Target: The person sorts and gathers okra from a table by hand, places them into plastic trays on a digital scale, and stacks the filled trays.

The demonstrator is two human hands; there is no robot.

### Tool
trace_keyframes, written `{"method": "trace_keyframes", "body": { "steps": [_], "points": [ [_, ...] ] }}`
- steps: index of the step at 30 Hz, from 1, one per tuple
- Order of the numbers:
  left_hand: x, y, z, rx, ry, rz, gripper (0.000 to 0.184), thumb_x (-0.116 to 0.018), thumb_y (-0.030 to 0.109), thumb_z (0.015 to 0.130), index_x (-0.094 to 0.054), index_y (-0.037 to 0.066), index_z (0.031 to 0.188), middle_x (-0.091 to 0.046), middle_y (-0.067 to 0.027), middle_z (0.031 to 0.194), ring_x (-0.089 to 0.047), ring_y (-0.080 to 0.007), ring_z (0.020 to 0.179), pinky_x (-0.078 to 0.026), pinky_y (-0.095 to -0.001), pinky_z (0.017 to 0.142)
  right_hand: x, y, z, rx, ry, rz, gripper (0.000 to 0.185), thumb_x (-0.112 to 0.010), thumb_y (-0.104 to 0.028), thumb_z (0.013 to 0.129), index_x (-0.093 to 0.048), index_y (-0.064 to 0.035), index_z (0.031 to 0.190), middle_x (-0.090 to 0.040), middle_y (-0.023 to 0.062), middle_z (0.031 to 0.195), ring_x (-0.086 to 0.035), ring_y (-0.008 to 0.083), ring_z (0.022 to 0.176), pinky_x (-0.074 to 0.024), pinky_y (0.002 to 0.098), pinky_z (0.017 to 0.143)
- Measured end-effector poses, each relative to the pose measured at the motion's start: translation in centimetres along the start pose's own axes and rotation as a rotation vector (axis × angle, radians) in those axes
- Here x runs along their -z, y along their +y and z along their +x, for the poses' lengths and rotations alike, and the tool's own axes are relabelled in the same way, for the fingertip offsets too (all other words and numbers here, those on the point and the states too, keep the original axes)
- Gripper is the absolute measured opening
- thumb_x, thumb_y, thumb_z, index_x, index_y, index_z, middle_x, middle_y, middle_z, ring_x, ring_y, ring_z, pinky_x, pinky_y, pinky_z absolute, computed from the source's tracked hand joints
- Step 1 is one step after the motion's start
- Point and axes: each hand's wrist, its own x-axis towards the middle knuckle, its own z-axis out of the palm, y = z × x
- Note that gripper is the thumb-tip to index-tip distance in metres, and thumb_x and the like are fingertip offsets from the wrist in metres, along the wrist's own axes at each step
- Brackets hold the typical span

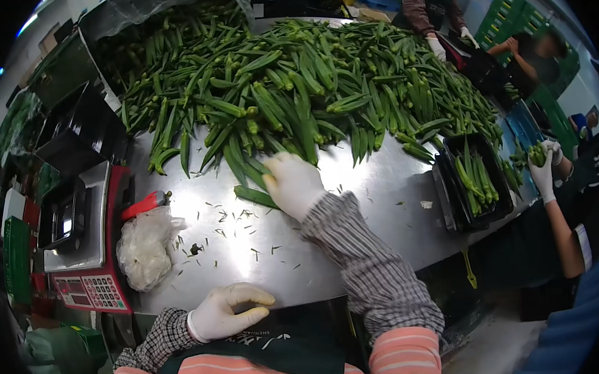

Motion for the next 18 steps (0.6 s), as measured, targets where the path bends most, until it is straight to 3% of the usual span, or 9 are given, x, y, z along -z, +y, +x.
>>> {"method": "trace_keyframes", "body": {
  "steps": [1,3,4,7,10,13,15,16,18],
  "points": [
    [-0.2,-0.2,0.0,0.068,-0.005,-0.036,0.021,-0.064,0.008,0.083,-0.062,0.001,0.102,-0.063,-0.0108,0.102,-0.061,-0.0196,0.095,-0.048,-0.0304,0.084,-1.1,-0.3,1.3,0.038,-0.023,-0.125,0.031,-0.055,-0.021,0.084,-0.056,-0.0022,0.109,-0.060,0.0124,0.099,-0.056,0.0313,0.099,-0.0469,0.0375,0.083],
    [-0.7,-0.6,0.1,0.021,-0.017,-0.082,0.020,-0.062,0.008,0.084,-0.062,0.000,0.103,-0.063,-0.0113,0.103,-0.060,-0.0189,0.096,-0.047,-0.0300,0.086,-2.7,-0.9,3.1,-0.080,-0.334,-0.237,0.037,-0.052,-0.023,0.085,-0.052,-0.0032,0.116,-0.060,0.0134,0.101,-0.053,0.0327,0.102,-0.0460,0.0399,0.085],
    [-0.6,-0.8,0.0,-0.003,-0.024,-0.100,0.020,-0.061,0.008,0.085,-0.062,0.000,0.103,-0.063,-0.0116,0.103,-0.060,-0.0185,0.097,-0.046,-0.0297,0.086,-3.6,-1.5,2.3,0.058,-0.141,-0.330,0.037,-0.053,-0.023,0.085,-0.050,-0.0053,0.118,-0.060,0.0148,0.100,-0.055,0.0325,0.098,-0.0469,0.0406,0.081],
    [-0.5,-1.4,-0.7,-0.097,0.059,-0.149,0.020,-0.063,0.014,0.084,-0.063,0.001,0.100,-0.063,-0.0093,0.094,-0.060,-0.0175,0.086,-0.047,-0.0267,0.077,-1.0,-2.2,0.0,-0.026,-0.521,-0.278,0.040,-0.055,-0.024,0.083,-0.051,-0.0042,0.118,-0.059,0.0172,0.099,-0.056,0.0313,0.098,-0.0460,0.0398,0.083],
    [-0.7,-2.2,-0.8,0.050,0.081,-0.310,0.020,-0.062,0.014,0.086,-0.063,0.001,0.102,-0.063,-0.0076,0.094,-0.059,-0.0133,0.087,-0.047,-0.0246,0.077,-0.1,-0.2,-3.3,-0.053,-0.274,-0.149,0.041,-0.061,-0.024,0.078,-0.053,-0.0068,0.114,-0.060,0.0158,0.093,-0.058,0.0330,0.092,-0.0464,0.0429,0.081],
    [-0.9,-2.2,-0.1,0.048,0.024,-0.311,0.019,-0.060,0.013,0.087,-0.063,0.001,0.102,-0.062,-0.0060,0.096,-0.058,-0.0112,0.088,-0.047,-0.0245,0.079,1.6,1.4,-4.4,-0.427,-0.135,0.343,0.039,-0.063,-0.012,0.077,-0.055,-0.0041,0.114,-0.058,0.0080,0.090,-0.058,0.0166,0.078,-0.0477,0.0287,0.071],
    [-0.9,-2.2,-0.1,0.048,0.012,-0.416,0.020,-0.059,0.013,0.088,-0.062,0.001,0.104,-0.062,-0.0061,0.098,-0.058,-0.0116,0.090,-0.046,-0.0250,0.081,2.5,2.9,-5.1,-0.524,0.081,0.602,0.033,-0.062,-0.008,0.078,-0.058,-0.0024,0.110,-0.057,0.0052,0.085,-0.053,0.0103,0.072,-0.0456,0.0236,0.066],
    [-1.0,-2.3,-0.1,0.048,0.009,-0.468,0.020,-0.058,0.013,0.089,-0.061,0.001,0.105,-0.062,-0.0061,0.099,-0.058,-0.0119,0.090,-0.046,-0.0252,0.082,2.5,3.4,-5.4,-0.434,0.202,0.457,0.028,-0.060,-0.007,0.081,-0.058,-0.0010,0.108,-0.059,0.0053,0.083,-0.053,0.0107,0.071,-0.0464,0.0249,0.066],
    [-0.9,-2.3,-0.3,0.090,0.054,-0.584,0.024,-0.057,0.013,0.090,-0.058,0.000,0.111,-0.061,-0.0069,0.104,-0.057,-0.0128,0.094,-0.045,-0.0258,0.085,3.1,2.4,-6.6,-0.473,0.216,0.565,0.025,-0.059,-0.006,0.082,-0.059,-0.0004,0.106,-0.059,0.0062,0.086,-0.054,0.0107,0.074,-0.0464,0.0248,0.067]
  ]
}}
